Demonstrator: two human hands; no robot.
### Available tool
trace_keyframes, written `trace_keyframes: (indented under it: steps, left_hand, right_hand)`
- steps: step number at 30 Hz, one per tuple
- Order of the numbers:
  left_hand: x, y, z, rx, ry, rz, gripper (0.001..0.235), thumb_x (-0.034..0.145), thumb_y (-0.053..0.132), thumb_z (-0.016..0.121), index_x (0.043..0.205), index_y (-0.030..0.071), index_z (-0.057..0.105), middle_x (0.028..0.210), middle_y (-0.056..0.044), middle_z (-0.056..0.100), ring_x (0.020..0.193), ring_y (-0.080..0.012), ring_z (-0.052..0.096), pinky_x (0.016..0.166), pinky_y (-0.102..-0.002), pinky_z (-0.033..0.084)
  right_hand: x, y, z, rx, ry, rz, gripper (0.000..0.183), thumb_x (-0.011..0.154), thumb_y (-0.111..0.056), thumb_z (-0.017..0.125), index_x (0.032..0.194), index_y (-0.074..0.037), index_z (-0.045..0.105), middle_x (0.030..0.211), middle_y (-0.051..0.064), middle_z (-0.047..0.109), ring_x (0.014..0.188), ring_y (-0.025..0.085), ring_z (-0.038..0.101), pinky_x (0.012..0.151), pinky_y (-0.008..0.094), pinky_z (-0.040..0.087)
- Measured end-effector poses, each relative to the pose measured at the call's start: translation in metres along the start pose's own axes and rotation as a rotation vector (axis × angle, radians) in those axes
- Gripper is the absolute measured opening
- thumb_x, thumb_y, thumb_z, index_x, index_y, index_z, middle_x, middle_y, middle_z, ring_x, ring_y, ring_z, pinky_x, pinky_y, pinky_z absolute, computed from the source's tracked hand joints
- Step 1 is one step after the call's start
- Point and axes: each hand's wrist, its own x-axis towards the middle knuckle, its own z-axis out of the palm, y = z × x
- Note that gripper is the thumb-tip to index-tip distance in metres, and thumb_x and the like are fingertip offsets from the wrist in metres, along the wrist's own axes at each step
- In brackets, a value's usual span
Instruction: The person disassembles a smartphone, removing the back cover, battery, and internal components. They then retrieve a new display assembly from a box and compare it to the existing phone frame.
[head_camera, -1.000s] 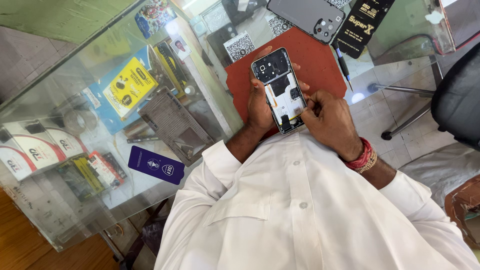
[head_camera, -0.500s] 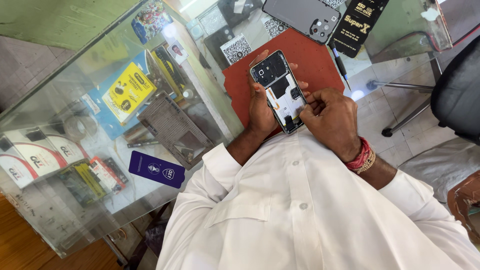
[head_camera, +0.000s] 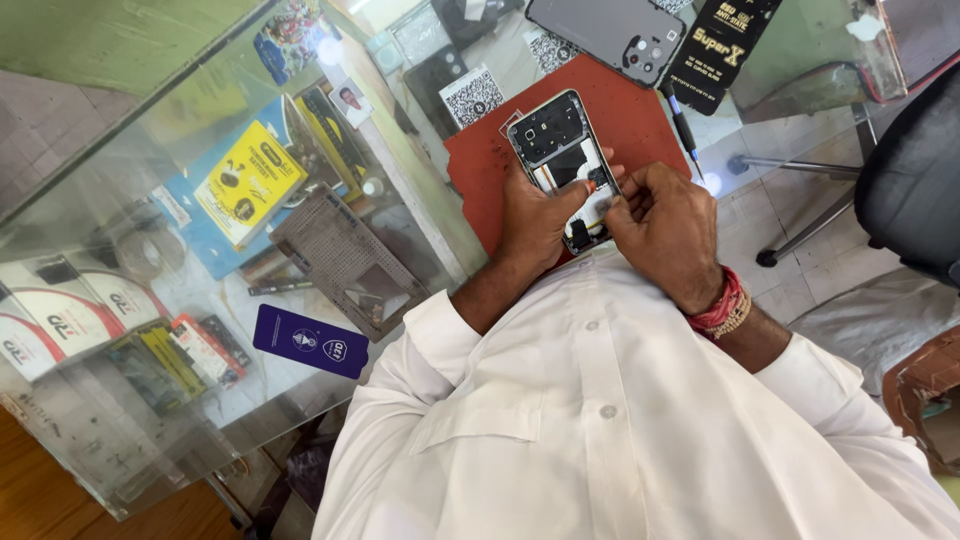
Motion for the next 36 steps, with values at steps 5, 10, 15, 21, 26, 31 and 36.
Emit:
trace_keyframes:
  steps: [5, 10, 15, 21, 26, 31, 36]
  left_hand:
    - [0.003, 0.0, -0.001, -0.004, 0.029, 0.013, 0.049, 0.089, -0.021, 0.052, 0.134, -0.002, 0.047, 0.123, -0.026, 0.067, 0.108, -0.0342, 0.073, 0.094, -0.048, 0.064]
    - [0.003, -0.001, -0.003, 0.017, 0.029, 0.0, 0.047, 0.089, -0.021, 0.052, 0.132, -0.005, 0.051, 0.123, -0.025, 0.067, 0.109, -0.0347, 0.073, 0.094, -0.048, 0.064]
    - [0.003, -0.005, -0.007, 0.019, 0.024, -0.001, 0.043, 0.09, -0.02, 0.053, 0.13, -0.004, 0.054, 0.123, -0.023, 0.069, 0.111, -0.0304, 0.073, 0.098, -0.045, 0.063]
    - [0.0, -0.014, -0.008, 0.105, 0.013, 0.05, 0.044, 0.09, -0.02, 0.057, 0.13, -0.002, 0.055, 0.123, -0.019, 0.07, 0.112, -0.0239, 0.071, 0.1, -0.04, 0.061]
    - [0.001, -0.015, -0.011, 0.158, 0.015, 0.046, 0.048, 0.087, -0.019, 0.06, 0.131, -0.002, 0.053, 0.124, -0.018, 0.069, 0.113, -0.0234, 0.07, 0.1, -0.04, 0.06]
    - [0.003, -0.019, -0.015, 0.182, 0.031, 0.017, 0.049, 0.086, -0.019, 0.062, 0.13, -0.002, 0.051, 0.121, -0.016, 0.068, 0.11, -0.0224, 0.07, 0.097, -0.041, 0.061]
    - [0.003, -0.022, -0.018, 0.165, 0.031, 0.011, 0.047, 0.086, -0.017, 0.063, 0.129, 0.0, 0.051, 0.119, -0.013, 0.069, 0.109, -0.02, 0.07, 0.097, -0.039, 0.06]
  right_hand:
    - [0.0, 0.003, 0.004, -0.018, -0.002, -0.038, 0.021, 0.093, -0.012, 0.078, 0.091, 0.001, 0.062, 0.076, 0.01, 0.067, 0.061, 0.019, 0.066, 0.057, 0.033, 0.052]
    - [0.0, 0.003, 0.006, 0.056, 0.026, -0.074, 0.019, 0.094, -0.008, 0.078, 0.096, 0.003, 0.063, 0.084, 0.011, 0.07, 0.066, 0.015, 0.067, 0.06, 0.029, 0.054]
    - [0.001, 0.002, 0.01, 0.296, 0.042, -0.032, 0.018, 0.096, 0.001, 0.077, 0.106, 0.005, 0.062, 0.091, 0.009, 0.071, 0.075, 0.01, 0.067, 0.067, 0.024, 0.056]
    - [0.019, 0.008, 0.008, 0.483, 0.041, 0.029, 0.021, 0.098, 0.008, 0.074, 0.114, 0.005, 0.06, 0.101, 0.008, 0.07, 0.087, 0.008, 0.067, 0.076, 0.022, 0.057]
    - [0.032, 0.011, -0.001, 0.538, -0.092, 0.096, 0.027, 0.093, 0.007, 0.074, 0.111, 0.002, 0.055, 0.094, 0.005, 0.068, 0.084, 0.006, 0.066, 0.073, 0.02, 0.055]
    - [0.03, 0.006, -0.003, 0.457, -0.106, 0.137, 0.03, 0.092, 0.004, 0.077, 0.107, -0.001, 0.052, 0.09, 0.005, 0.068, 0.078, 0.006, 0.063, 0.066, 0.02, 0.052]
    - [0.029, 0.004, -0.002, 0.469, -0.057, 0.128, 0.03, 0.092, 0.005, 0.078, 0.107, -0.001, 0.052, 0.09, 0.005, 0.068, 0.081, 0.006, 0.065, 0.07, 0.02, 0.054]
